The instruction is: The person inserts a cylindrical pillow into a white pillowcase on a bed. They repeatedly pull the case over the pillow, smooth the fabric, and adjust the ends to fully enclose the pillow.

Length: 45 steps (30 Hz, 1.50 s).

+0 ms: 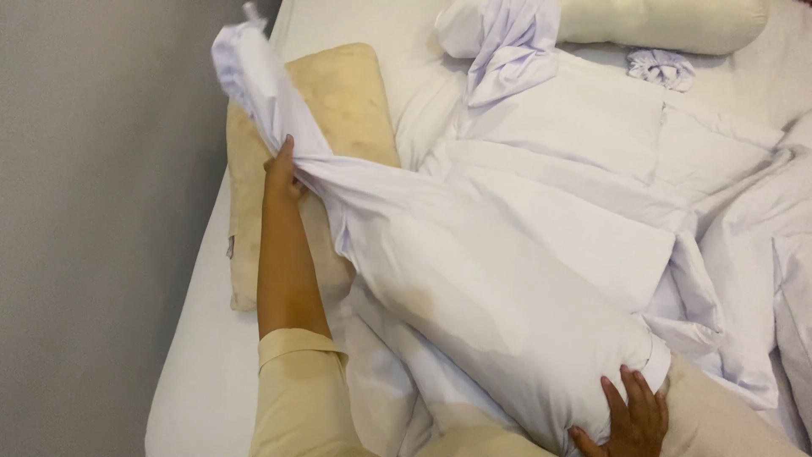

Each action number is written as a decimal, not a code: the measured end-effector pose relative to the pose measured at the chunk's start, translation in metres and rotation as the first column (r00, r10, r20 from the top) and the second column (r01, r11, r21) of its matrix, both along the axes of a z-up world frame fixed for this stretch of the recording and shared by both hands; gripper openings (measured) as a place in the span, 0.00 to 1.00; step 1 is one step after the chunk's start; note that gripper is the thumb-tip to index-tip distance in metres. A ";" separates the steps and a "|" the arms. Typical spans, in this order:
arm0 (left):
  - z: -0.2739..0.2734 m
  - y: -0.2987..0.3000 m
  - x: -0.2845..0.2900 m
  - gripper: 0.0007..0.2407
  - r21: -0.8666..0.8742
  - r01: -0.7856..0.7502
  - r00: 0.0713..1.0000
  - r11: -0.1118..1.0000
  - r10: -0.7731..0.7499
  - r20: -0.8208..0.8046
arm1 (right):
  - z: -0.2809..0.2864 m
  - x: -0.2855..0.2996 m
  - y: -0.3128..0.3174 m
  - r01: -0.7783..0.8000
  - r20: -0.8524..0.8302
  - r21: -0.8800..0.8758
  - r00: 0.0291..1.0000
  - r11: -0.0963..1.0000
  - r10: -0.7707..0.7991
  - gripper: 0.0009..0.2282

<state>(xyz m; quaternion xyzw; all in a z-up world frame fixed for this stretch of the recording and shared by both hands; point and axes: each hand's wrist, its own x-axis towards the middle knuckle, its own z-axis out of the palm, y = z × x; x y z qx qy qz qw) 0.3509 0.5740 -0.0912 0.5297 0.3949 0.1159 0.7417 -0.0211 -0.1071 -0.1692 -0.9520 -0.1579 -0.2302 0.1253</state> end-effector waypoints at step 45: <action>-0.053 0.087 -0.094 0.31 0.283 0.817 0.424 0.502 -0.191 -0.885 | -0.055 0.007 -0.073 0.100 -0.141 -0.176 0.982 0.979 -0.126 0.48</action>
